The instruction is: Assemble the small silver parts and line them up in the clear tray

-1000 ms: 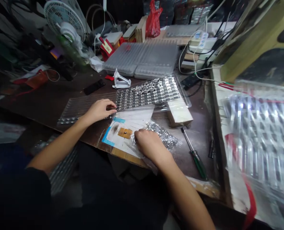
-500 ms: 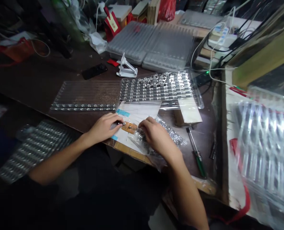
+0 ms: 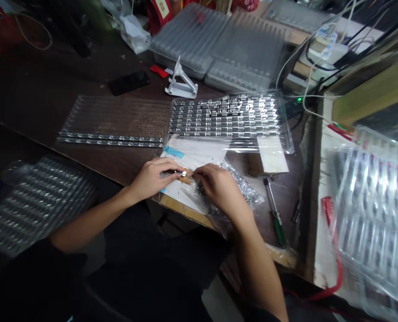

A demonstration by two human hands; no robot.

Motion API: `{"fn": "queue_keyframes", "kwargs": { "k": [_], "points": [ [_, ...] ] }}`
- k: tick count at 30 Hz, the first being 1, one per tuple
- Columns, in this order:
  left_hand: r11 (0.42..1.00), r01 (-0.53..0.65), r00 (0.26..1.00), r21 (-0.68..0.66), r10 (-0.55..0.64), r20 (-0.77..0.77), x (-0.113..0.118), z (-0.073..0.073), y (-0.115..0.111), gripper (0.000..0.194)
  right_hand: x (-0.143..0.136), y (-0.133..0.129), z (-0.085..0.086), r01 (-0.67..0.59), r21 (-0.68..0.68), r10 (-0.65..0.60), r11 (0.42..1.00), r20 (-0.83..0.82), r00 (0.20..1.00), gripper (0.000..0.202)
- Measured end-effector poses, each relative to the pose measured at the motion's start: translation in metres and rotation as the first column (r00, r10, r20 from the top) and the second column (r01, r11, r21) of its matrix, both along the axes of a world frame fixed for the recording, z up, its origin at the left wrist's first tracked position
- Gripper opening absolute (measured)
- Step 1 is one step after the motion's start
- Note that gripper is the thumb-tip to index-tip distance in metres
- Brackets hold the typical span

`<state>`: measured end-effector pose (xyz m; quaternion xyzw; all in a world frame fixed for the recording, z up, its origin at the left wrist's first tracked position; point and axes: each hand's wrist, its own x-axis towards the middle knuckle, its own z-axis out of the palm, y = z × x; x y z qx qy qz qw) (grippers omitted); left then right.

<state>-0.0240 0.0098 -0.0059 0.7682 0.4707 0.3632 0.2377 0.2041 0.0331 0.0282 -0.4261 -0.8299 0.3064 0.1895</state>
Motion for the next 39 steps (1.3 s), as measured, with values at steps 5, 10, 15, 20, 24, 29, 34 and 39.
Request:
{"fn": "queue_keyframes", "kwargs": {
  "k": [5,10,15,20,24,29,34,39],
  "points": [
    [0.999,0.014,0.997,0.03,-0.012,-0.081,-0.001,-0.002,-0.001,0.01,-0.007,-0.002,-0.003,0.002,0.011,-0.003,1.0,0.01,1.0,0.021],
    [1.0,0.016,0.994,0.005,-0.015,-0.112,-0.001,-0.002,-0.002,0.009,-0.017,-0.005,-0.009,0.08,0.047,-0.084,0.996,0.077,0.994,0.021],
    [0.994,-0.104,0.994,0.028,0.105,-0.022,-0.004,0.0,-0.002,0.005,-0.025,-0.006,-0.014,0.077,0.11,-0.078,0.991,0.008,0.997,0.019],
    [0.987,-0.162,0.968,0.01,0.161,-0.19,-0.007,0.002,-0.008,0.008,-0.034,-0.013,-0.017,-0.075,0.186,0.044,0.98,0.167,0.985,0.022],
    [0.986,-0.167,0.963,0.009,0.165,-0.212,-0.008,0.002,-0.009,0.009,-0.038,-0.016,-0.014,-0.107,0.228,0.029,0.968,0.318,0.947,0.026],
    [0.983,-0.182,0.973,0.034,0.185,-0.14,0.002,0.005,-0.006,0.005,-0.017,-0.009,0.002,0.006,0.158,-0.046,0.987,0.249,0.967,0.02],
    [0.996,-0.074,0.995,0.047,0.077,-0.06,0.022,0.008,-0.003,0.012,0.006,-0.005,0.009,0.057,0.05,-0.072,0.997,0.391,0.917,0.009],
    [0.995,-0.088,0.992,0.049,0.092,-0.088,0.028,0.006,-0.003,0.014,0.0,-0.009,0.005,0.052,0.057,-0.073,0.997,0.466,0.882,0.014]
  ]
}}
